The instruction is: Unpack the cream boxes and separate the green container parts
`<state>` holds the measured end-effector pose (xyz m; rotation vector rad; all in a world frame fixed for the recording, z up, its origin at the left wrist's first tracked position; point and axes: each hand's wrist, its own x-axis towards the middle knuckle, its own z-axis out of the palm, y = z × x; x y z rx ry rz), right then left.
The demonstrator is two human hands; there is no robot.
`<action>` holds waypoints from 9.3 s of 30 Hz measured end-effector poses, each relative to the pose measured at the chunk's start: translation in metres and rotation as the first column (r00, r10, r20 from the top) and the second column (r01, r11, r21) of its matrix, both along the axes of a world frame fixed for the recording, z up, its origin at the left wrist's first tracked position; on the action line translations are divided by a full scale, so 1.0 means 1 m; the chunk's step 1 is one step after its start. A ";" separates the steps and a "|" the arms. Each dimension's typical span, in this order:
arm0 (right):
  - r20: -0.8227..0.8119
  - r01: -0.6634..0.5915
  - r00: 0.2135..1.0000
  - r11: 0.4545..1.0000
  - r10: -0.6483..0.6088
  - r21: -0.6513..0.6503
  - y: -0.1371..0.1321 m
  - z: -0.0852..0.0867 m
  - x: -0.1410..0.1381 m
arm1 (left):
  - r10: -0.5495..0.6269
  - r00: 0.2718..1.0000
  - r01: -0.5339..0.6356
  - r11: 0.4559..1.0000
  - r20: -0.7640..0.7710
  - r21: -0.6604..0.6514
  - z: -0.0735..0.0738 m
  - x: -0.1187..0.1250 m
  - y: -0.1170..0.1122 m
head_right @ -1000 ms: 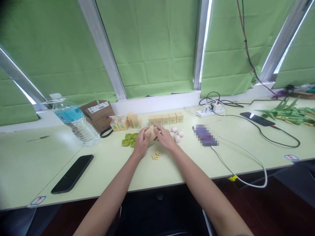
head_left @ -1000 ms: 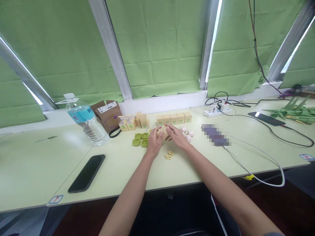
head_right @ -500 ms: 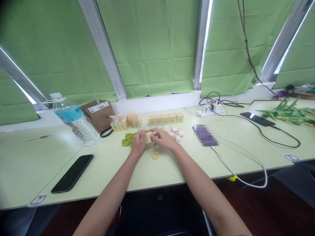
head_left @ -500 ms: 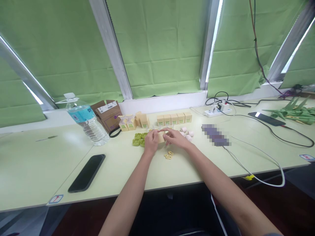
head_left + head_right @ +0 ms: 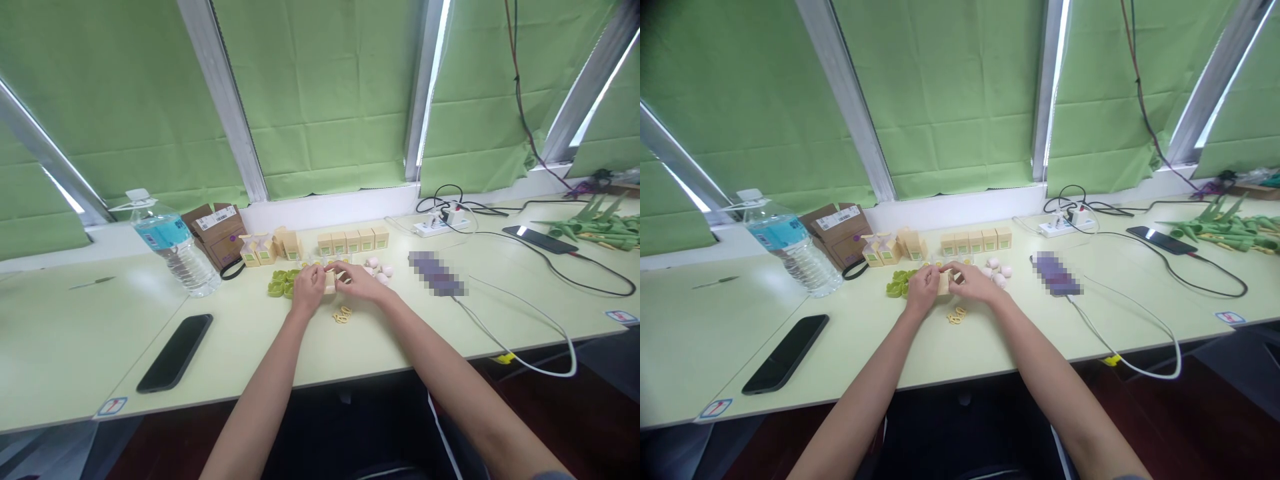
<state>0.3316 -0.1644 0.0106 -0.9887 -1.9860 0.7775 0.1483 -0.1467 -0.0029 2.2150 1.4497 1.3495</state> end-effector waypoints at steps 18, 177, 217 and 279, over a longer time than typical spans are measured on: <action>0.147 0.020 0.988 0.993 -0.037 0.112 0.005 -0.005 0.004 | 0.016 0.999 -0.017 1.000 -0.033 -0.023 0.001 0.003 0.000; 0.072 0.314 0.928 0.871 -0.366 0.379 0.015 -0.004 0.008 | -0.164 0.963 0.210 0.954 -0.216 0.214 0.001 0.007 -0.006; -0.303 0.434 0.885 0.862 -0.354 0.260 0.018 -0.005 0.008 | 0.017 0.989 -0.018 1.000 0.146 0.008 0.002 0.003 -0.001; -0.304 0.490 0.857 0.842 -0.416 0.228 0.020 -0.001 0.006 | 0.152 0.961 -0.183 0.976 0.229 0.119 0.064 -0.029 0.043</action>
